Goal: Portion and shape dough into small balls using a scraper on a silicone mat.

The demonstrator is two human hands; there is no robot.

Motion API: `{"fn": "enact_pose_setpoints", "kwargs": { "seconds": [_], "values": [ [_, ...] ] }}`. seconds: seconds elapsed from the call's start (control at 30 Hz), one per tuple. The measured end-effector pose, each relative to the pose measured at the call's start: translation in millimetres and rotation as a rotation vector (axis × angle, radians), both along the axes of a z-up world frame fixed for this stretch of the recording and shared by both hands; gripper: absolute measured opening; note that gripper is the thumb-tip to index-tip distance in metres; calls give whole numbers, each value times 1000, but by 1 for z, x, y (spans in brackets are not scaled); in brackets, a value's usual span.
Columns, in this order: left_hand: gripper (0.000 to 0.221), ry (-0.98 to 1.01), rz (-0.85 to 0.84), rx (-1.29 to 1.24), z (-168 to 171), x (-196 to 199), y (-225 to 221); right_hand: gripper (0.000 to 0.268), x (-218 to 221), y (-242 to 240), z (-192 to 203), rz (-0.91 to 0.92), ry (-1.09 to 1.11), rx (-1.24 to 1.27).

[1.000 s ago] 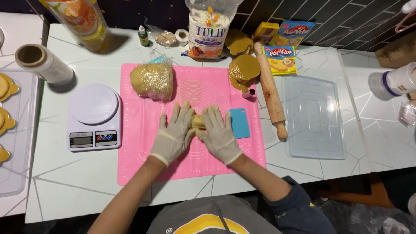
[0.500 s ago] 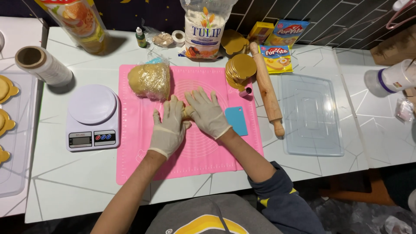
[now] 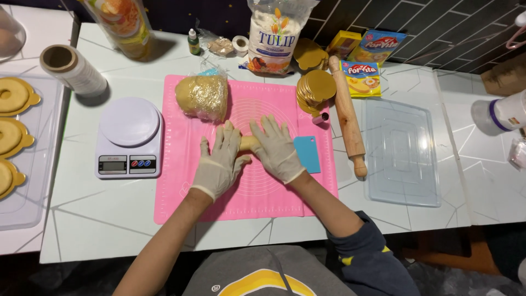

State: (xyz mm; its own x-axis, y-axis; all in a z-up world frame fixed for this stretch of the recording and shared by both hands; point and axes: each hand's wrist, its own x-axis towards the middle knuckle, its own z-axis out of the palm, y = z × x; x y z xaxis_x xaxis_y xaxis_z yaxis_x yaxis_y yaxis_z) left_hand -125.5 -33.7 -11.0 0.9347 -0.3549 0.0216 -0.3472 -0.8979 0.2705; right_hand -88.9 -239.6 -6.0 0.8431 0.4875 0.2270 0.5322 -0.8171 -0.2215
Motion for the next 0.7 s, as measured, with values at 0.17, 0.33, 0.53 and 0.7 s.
{"fn": "enact_pose_setpoints", "kwargs": {
  "seconds": [0.17,0.33,0.53,0.7],
  "values": [
    [77,-40,4,-29,4,-12,6,63,-4,6,9,-47,66,-14],
    [52,-315,183,-380,-32,-37,42,66,-29,-13,1,47,-105,73],
    [39,-570,605,-165,3,-77,134,48,-35,-54,28,-34,-160,413],
    [55,-403,598,-50,27,-89,152,34,-53,-81,43,-359,-85,434]
  ]
}}
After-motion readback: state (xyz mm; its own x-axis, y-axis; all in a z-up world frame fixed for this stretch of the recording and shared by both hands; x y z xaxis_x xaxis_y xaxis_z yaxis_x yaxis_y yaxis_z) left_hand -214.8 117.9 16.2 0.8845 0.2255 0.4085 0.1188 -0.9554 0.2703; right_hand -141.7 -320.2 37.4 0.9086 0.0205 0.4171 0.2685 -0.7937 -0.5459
